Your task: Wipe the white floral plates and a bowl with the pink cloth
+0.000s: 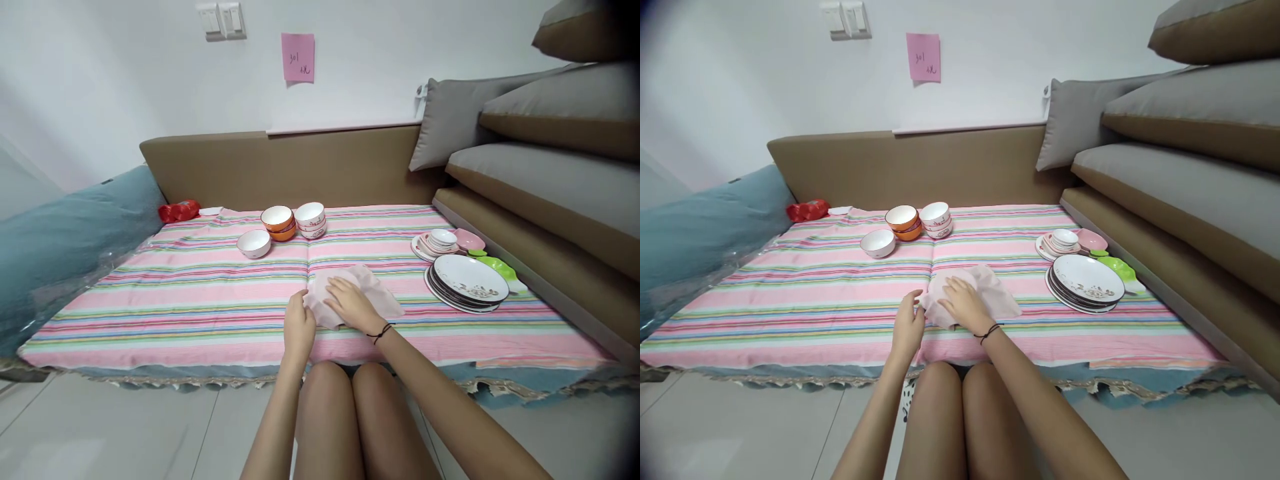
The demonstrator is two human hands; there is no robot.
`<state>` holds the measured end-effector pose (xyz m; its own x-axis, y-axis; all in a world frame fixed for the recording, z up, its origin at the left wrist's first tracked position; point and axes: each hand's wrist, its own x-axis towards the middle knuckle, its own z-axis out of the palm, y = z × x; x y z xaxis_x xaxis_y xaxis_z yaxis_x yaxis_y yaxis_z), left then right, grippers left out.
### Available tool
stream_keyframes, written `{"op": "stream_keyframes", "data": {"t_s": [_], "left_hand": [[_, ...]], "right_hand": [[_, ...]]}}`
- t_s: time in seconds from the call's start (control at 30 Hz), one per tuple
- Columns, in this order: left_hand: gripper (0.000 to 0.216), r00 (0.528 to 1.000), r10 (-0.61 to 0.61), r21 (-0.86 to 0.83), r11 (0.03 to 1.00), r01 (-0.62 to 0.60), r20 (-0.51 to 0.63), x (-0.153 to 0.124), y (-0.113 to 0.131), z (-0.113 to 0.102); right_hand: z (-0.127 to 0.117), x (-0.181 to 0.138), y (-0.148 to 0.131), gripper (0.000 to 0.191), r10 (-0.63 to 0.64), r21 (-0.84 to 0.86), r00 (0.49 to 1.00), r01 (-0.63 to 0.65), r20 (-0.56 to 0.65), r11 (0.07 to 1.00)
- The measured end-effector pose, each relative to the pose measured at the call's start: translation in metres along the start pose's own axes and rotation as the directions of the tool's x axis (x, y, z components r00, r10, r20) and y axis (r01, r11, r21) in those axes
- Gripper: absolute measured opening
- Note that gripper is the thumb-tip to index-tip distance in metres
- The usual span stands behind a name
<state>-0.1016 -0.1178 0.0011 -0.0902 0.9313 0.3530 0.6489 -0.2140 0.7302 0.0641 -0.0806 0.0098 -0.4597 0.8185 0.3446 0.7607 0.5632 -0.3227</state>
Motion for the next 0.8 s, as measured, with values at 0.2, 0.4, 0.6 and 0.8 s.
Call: {"op": "stream_keyframes", "data": {"t_s": [0.2,0.4,0.6,0.8], "left_hand": [[0.031,0.973,-0.217,-0.104,0.972,0.208,-0.079,-0.037,-0.01,0.017],[0.026,0.794,-0.573,-0.576,0.586,0.571,0.204,-0.035,0.002,0.046],[0.061,0.692,-0.483,-0.688,0.226,0.69,0.536,-0.037,0.013,0.047],[0.057,0.691,-0.346,-0.753,-0.075,0.654,0.635,-0.051,0.047,0.028]], "right_hand": [[0.024,-0.021,-0.01,0.046,0.116,-0.248,0.975,-0.067,0.189,0.966],[0.014,-0.031,-0.005,0.022,0.146,-0.251,0.955,-0.08,0.257,0.965],[-0.002,-0.055,-0.009,0.024,0.159,-0.078,0.978,-0.15,0.138,0.986],[-0.011,-0.103,-0.05,0.028,0.171,0.282,0.982,-0.143,-0.076,0.949]]}}
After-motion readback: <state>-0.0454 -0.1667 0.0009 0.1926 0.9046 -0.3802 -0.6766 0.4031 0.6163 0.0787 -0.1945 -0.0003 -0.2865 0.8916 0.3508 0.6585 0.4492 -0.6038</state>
